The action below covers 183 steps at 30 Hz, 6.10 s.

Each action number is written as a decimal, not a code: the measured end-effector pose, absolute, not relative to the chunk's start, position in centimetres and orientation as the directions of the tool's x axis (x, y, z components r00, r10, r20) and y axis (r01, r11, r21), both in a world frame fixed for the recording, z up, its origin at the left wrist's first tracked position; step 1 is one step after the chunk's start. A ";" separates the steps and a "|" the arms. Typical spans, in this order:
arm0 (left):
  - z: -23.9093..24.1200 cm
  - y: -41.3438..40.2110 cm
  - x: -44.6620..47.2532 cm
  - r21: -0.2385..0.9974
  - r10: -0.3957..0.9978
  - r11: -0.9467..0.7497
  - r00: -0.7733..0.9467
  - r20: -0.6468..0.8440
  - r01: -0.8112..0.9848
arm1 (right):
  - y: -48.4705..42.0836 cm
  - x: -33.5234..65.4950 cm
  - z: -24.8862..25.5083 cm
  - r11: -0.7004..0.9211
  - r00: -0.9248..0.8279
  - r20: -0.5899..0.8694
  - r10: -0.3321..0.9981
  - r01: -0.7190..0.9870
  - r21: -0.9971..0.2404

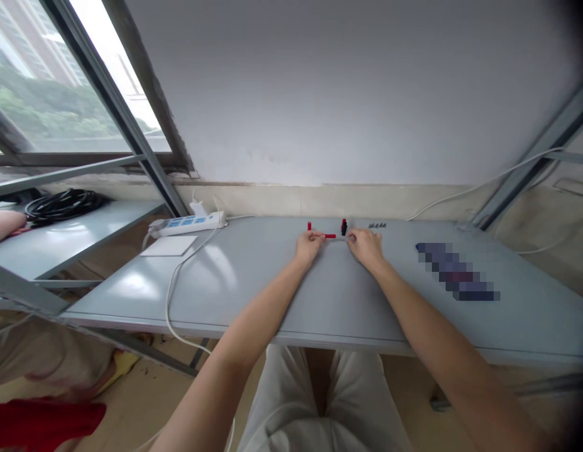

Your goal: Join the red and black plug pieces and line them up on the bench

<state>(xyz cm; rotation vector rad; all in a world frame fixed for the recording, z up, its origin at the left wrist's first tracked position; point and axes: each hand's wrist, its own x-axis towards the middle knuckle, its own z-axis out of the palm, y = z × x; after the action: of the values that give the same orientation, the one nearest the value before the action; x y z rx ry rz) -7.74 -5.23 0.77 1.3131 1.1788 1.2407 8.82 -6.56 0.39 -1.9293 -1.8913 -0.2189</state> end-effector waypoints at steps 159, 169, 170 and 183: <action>0.4 -3.2 -2.3 0.316 0.840 -0.530 0.436 0.322 0.787 | -5.8 12.2 -2.2 0.137 -0.069 0.287 0.955 0.965 -0.223; 1.4 -2.9 -2.7 0.357 0.887 -0.434 0.322 0.330 0.827 | -5.3 12.0 -2.6 0.089 -0.039 0.186 0.982 0.959 -0.269; 1.4 -3.0 -3.0 0.385 0.888 -0.433 0.313 0.336 0.815 | -5.3 11.9 -2.6 0.083 -0.035 0.181 0.983 0.960 -0.267; 0.3 -4.8 -7.1 0.822 0.954 -0.295 0.099 0.284 0.487 | -5.2 10.8 -2.9 0.039 0.021 0.214 0.977 0.961 -0.273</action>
<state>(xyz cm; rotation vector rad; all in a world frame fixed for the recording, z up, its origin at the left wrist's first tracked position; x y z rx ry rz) -7.07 -4.81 0.34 1.8431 1.4069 1.1247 10.77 -5.23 -2.88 -1.9634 -1.9814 0.0622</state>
